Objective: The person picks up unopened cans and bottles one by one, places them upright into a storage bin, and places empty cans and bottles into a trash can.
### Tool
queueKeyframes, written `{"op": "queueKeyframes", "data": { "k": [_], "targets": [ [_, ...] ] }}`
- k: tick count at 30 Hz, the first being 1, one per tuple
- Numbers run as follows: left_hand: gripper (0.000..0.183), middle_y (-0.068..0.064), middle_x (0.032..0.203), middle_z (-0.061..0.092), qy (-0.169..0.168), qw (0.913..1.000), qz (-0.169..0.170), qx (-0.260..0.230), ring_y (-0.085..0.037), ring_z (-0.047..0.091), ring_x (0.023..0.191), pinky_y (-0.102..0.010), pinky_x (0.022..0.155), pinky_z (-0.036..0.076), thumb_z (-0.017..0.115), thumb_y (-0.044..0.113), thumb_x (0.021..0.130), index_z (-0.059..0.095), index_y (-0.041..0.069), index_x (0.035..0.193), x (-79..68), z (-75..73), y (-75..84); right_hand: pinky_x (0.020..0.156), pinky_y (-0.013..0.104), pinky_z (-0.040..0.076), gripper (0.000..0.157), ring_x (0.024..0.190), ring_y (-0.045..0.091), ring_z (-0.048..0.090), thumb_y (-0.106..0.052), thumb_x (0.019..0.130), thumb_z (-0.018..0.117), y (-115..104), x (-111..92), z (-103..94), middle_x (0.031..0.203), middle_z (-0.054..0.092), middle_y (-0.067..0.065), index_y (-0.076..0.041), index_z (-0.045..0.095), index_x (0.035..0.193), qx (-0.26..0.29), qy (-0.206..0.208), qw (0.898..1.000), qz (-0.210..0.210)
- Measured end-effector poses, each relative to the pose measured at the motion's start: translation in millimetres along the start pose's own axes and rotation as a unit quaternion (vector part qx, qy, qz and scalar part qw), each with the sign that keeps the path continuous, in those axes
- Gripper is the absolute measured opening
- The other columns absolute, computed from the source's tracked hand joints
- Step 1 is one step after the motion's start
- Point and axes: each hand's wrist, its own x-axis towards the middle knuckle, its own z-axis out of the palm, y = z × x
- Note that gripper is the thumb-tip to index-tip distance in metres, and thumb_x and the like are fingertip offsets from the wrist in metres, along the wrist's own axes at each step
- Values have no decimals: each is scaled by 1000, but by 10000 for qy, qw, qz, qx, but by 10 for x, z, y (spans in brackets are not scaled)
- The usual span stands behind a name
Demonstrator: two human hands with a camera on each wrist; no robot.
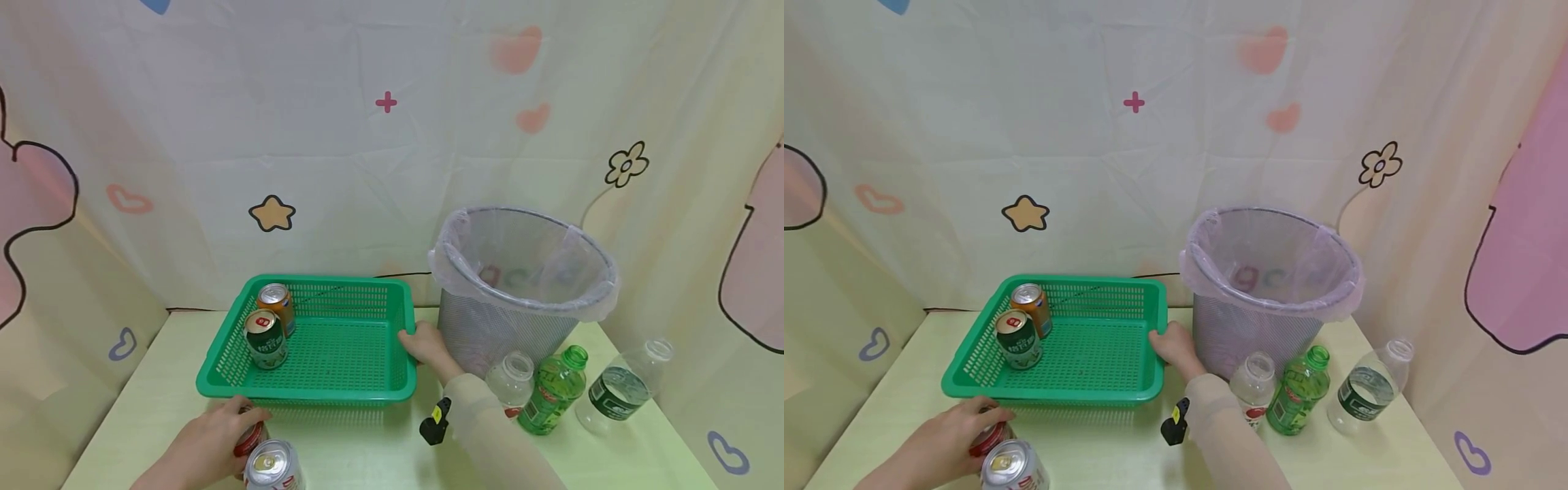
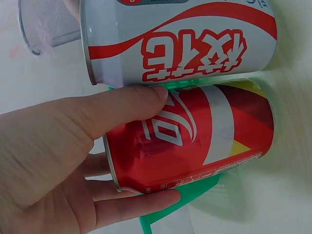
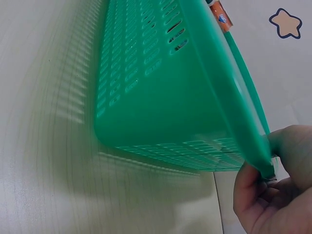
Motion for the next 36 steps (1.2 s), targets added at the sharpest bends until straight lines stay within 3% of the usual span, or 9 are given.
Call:
{"op": "queueKeyframes", "data": {
  "k": [7, 36],
  "targets": [
    [53, -6, 101, 55, -110, 9997, -165, -156, -21, 51, 83, -37, 60, 52, 87, 23, 56, 65, 17, 104, 21, 18, -17, 55, 38, 55, 23, 56, 18, 57, -23, 89, 49, 1, 2, -11, 71, 57, 9, -1, 55, 85, -6, -16, 10000, 13],
    [52, -1, 98, 51, -205, 9997, -56, -107, -19, 46, 80, -30, 58, 47, 85, 31, 59, 62, 20, 105, 29, 38, -76, 54, 36, 54, 22, 56, 17, 57, -22, 89, 49, 4, 13, -13, 70, 57, 9, -1, 55, 83, 70, -28, 10000, -11]
  ]
}}
